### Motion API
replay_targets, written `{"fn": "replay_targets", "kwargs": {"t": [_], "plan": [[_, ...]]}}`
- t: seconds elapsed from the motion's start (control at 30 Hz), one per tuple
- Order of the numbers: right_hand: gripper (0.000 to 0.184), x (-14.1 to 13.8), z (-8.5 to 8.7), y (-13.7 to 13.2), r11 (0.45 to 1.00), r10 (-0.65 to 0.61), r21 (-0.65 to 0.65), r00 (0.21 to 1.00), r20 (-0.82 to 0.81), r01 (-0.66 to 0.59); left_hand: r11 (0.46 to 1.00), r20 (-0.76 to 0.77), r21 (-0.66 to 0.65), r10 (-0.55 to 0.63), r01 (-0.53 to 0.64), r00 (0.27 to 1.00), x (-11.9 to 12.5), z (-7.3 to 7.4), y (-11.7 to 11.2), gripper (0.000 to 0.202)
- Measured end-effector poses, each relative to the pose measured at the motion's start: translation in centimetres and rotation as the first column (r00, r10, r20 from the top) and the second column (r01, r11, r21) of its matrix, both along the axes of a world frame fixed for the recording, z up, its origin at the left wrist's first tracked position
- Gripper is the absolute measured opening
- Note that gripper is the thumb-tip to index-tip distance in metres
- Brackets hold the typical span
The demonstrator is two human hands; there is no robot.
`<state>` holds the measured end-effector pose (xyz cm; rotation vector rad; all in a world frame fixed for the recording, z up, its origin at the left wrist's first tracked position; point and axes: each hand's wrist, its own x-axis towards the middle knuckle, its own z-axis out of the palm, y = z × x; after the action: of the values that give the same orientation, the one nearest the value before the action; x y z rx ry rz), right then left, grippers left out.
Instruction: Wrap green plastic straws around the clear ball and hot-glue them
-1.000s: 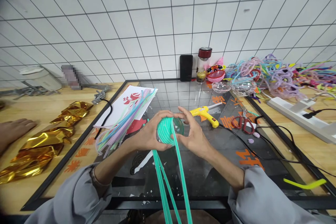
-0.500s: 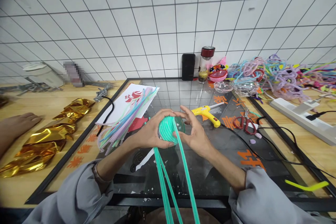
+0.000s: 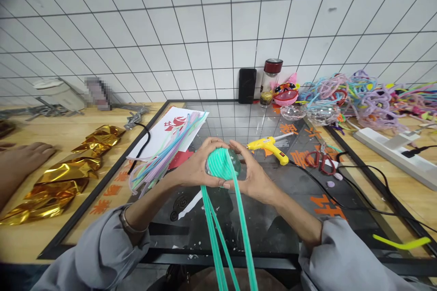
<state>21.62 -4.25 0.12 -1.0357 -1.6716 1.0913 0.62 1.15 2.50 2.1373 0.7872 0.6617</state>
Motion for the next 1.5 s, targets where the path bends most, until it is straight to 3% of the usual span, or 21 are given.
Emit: {"fn": "replay_targets", "kwargs": {"t": [0.23,0.53,0.77,1.1,1.3,1.5], "plan": [[0.097,-0.2,-0.6,0.2,1.0,-0.004,0.009,1.0,0.013,0.004,0.999,-0.029,-0.034,0.011,-0.012,1.0,-0.4,0.9,0.0,0.077],[0.103,-0.9,-1.3,0.2,0.988,-0.153,0.006,0.986,0.073,0.153,0.998,-0.059,-0.063,0.012,-0.015,0.998,-0.2,1.1,-0.1,0.084],[0.1,-1.1,-1.0,-0.2,0.989,-0.149,0.022,0.987,0.061,0.148,0.997,-0.012,-0.034,0.069,-0.07,0.998,0.1,0.4,-0.2,0.083],[0.097,-0.6,-1.3,-0.2,0.994,-0.103,0.04,0.994,0.045,0.101,0.995,-0.012,-0.038,0.091,-0.092,0.996,-0.1,0.6,-0.1,0.074],[0.09,0.0,-1.0,0.1,0.995,-0.077,-0.069,0.996,-0.034,0.074,0.995,0.011,-0.041,0.087,-0.087,0.996,-0.2,0.7,-0.3,0.07],[0.071,0.5,-0.5,0.6,0.977,-0.075,-0.21,0.975,-0.211,0.03,0.988,0.014,-0.098,0.122,-0.12,0.992,-0.4,0.8,-0.1,0.069]]}}
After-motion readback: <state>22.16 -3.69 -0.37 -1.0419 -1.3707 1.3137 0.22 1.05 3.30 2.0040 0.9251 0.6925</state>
